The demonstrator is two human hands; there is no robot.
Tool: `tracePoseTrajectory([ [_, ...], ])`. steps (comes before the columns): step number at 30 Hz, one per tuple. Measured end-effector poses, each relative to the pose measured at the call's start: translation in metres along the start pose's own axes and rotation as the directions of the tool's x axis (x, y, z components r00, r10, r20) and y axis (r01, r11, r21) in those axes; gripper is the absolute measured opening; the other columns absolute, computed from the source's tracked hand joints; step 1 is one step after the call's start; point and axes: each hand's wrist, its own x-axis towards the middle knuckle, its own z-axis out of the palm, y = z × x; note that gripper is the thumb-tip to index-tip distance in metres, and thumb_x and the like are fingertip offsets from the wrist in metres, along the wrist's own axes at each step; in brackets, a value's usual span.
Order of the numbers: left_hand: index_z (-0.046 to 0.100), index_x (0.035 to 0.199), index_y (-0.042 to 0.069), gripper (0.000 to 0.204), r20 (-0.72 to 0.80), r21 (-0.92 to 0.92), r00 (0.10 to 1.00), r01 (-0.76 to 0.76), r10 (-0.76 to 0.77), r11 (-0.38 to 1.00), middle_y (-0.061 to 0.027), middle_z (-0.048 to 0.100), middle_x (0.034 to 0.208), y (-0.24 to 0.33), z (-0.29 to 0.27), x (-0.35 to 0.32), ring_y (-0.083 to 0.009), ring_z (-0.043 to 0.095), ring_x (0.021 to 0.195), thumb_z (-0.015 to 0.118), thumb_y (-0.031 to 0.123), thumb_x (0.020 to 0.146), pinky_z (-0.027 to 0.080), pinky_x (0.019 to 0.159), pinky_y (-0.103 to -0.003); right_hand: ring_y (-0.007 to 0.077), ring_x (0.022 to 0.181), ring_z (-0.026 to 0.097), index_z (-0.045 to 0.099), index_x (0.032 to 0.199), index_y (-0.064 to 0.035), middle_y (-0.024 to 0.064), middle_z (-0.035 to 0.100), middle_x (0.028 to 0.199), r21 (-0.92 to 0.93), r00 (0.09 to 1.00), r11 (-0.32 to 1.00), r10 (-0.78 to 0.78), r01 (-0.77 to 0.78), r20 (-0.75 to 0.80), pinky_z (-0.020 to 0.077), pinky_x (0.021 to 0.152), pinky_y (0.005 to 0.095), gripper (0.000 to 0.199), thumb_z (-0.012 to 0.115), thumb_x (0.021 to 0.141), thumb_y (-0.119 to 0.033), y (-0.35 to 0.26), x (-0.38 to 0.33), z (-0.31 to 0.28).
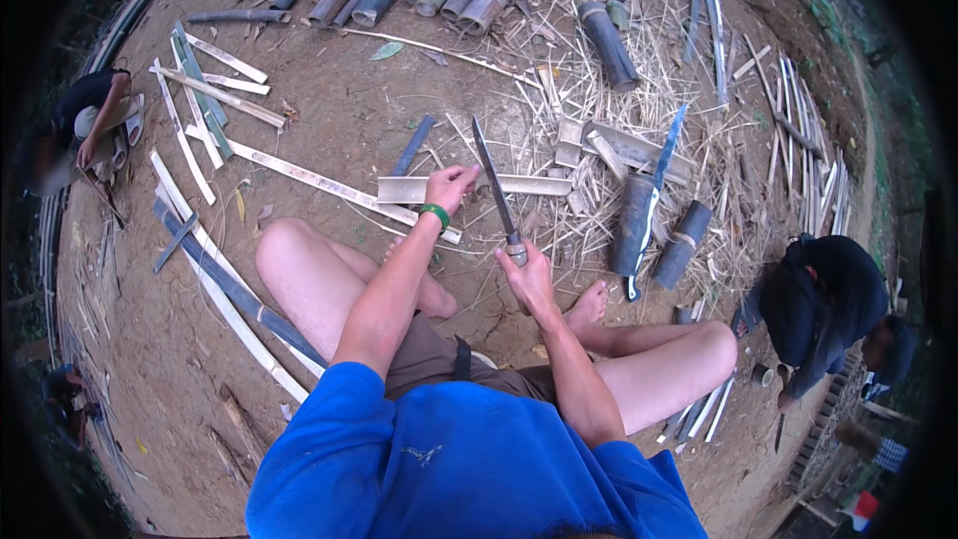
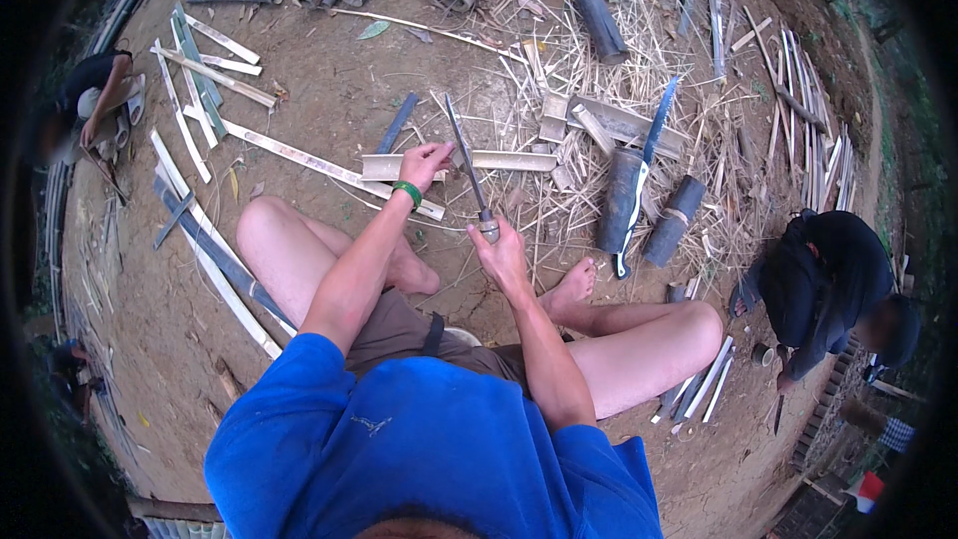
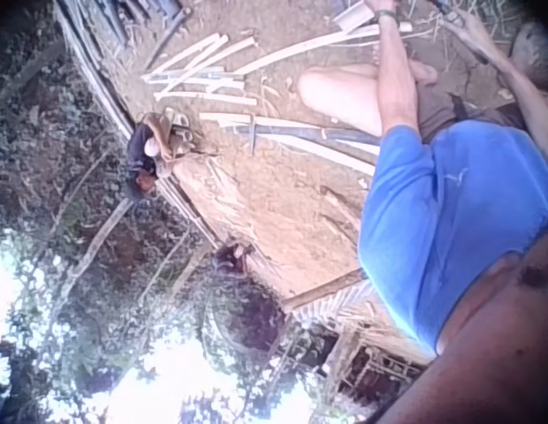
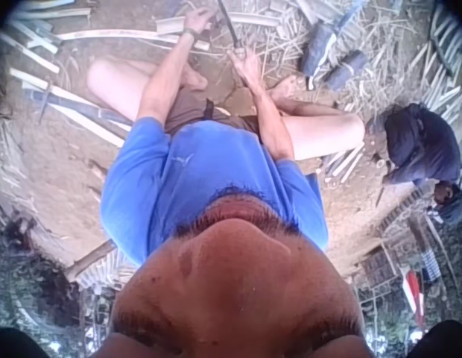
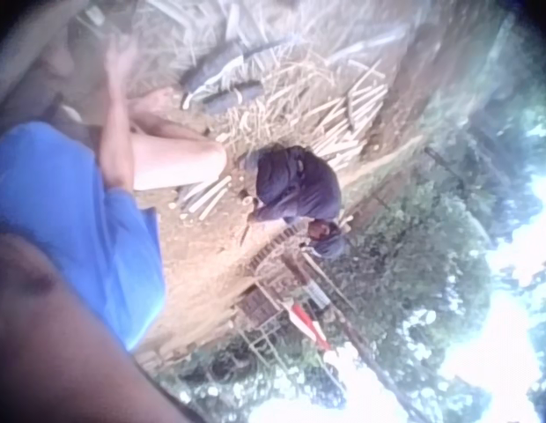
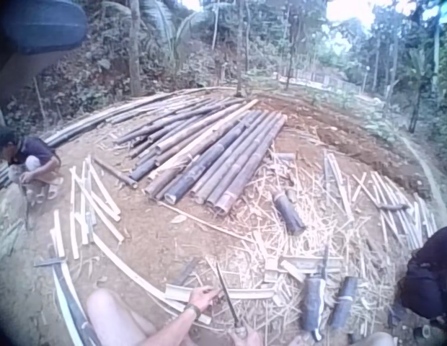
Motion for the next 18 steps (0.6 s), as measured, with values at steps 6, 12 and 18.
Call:
tracePoseTrajectory([
  [6,0.079,0.102,0.0,0.026,0.031,0.183,0.998,-0.063,0.059,0.981,-0.0053,0.076,0.086,0.01,0.005,-0.004,-0.0112,0.068,0.074,0.081,0.023,0.09,0.054,0.069,-0.026,0.0394,0.08,0.073,0.069,0.113,-0.0012,0.0231,0.072,0.081,-0.048,0.999,0.998,-0.039,0.037,-0.027,0.0549,0.075,0.0482,0.046,0.077,0.09,-0.04,0.004,0.0,-0.003],
  [12,0.078,0.105,-0.002,0.027,0.071,0.239,0.997,-0.059,0.043,0.969,-0.0078,0.077,0.094,0.014,0.003,-0.004,-0.0142,0.072,0.082,0.08,0.021,0.092,0.06,0.077,-0.028,0.0426,0.081,0.073,0.069,0.112,-0.0013,0.0251,0.072,0.082,-0.084,0.999,0.995,-0.047,0.046,-0.011,0.0556,0.075,0.0498,0.046,0.077,0.09,-0.04,0.0,0.0,-0.007],
  [18,0.078,0.106,-0.002,0.026,0.073,0.224,0.997,-0.048,0.032,0.973,-0.0079,0.076,0.095,0.011,0.0,0.0,-0.014,0.072,0.083,0.08,0.019,0.092,0.061,0.078,-0.028,0.0371,0.075,0.072,0.07,0.109,-0.0008,0.0223,0.071,0.079,-0.036,0.998,0.999,-0.03,0.032,0.049,0.0547,0.073,0.0471,0.046,0.077,0.09,-0.041,0.0,0.004,-0.015],
])
